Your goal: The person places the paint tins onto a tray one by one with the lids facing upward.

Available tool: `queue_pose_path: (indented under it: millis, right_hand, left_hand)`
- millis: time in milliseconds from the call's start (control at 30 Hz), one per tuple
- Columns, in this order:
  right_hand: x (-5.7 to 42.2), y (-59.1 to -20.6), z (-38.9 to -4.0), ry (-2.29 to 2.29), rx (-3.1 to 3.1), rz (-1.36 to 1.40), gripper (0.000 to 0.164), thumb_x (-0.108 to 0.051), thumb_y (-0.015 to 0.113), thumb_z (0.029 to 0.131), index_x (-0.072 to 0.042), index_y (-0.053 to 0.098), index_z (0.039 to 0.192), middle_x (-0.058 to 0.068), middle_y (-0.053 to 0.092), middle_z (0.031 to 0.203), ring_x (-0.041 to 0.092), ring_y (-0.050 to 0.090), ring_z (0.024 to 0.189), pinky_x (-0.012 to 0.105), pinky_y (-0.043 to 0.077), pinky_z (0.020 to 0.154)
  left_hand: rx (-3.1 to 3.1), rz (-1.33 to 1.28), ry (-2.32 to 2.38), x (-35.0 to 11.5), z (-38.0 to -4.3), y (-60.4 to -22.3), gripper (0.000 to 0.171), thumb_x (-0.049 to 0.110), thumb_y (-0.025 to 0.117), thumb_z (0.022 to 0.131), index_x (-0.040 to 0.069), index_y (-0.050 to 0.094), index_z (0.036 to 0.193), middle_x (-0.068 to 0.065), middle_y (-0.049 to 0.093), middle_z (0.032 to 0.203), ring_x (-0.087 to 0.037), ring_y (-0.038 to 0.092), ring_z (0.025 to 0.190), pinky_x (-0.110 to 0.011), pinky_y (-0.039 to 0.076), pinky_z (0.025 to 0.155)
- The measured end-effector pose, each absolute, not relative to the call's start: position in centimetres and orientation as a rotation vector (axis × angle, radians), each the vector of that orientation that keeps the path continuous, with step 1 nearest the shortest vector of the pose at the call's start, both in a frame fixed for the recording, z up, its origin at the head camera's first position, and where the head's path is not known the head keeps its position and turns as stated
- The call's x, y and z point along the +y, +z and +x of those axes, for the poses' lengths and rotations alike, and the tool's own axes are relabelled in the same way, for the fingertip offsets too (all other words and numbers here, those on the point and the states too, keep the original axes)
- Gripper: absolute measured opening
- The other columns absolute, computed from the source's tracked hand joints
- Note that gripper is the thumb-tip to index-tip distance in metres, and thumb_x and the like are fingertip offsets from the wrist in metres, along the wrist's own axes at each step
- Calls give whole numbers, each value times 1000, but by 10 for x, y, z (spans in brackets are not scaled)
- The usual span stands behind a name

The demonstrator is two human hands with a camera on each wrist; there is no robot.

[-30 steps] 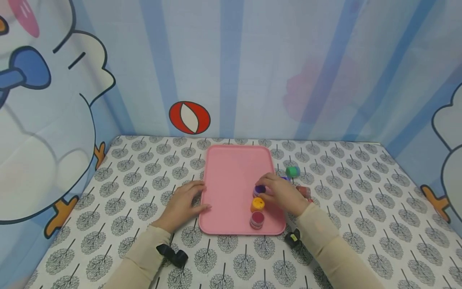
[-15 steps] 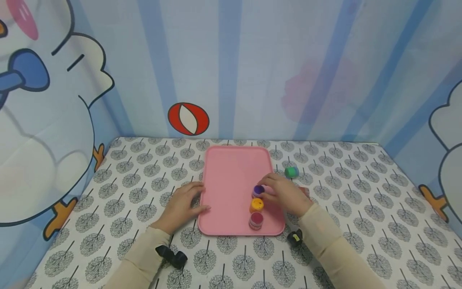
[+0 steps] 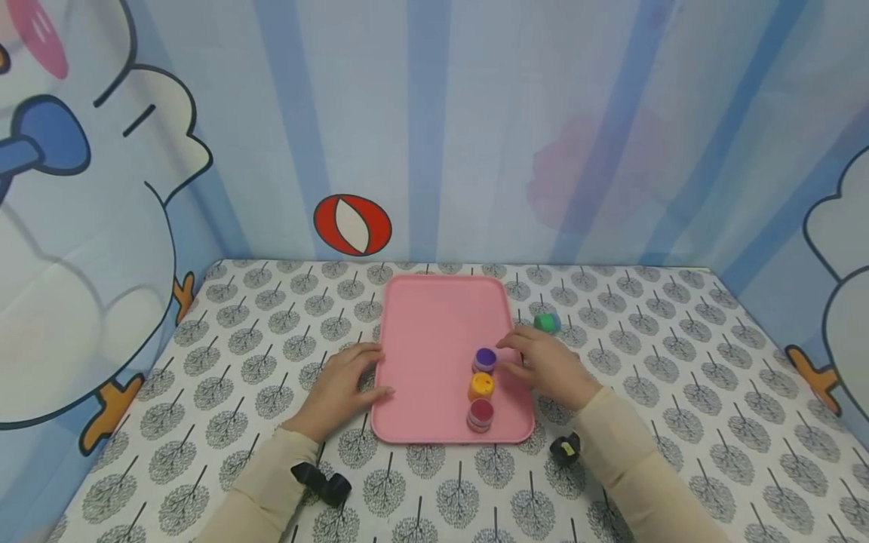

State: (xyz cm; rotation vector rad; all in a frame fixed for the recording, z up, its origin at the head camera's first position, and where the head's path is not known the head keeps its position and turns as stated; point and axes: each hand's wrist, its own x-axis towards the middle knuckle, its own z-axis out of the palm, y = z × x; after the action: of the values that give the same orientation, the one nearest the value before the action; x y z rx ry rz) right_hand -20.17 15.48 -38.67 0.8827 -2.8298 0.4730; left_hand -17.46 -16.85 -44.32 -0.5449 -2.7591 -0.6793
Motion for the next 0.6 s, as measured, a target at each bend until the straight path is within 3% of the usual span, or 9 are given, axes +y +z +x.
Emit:
queue_pose_path:
  millis: [600]
  right_hand:
    - [178,-386,-202,522,-2816,799,34,-26,68,78,-10,63,108,4,63,106,22,58,100,42,48,92]
  left_hand:
    - [-2756,-532,-693,-167,-173,-441,59,47,68,73,10,57,118,0,51,130,-22,47,120,-44,38,102]
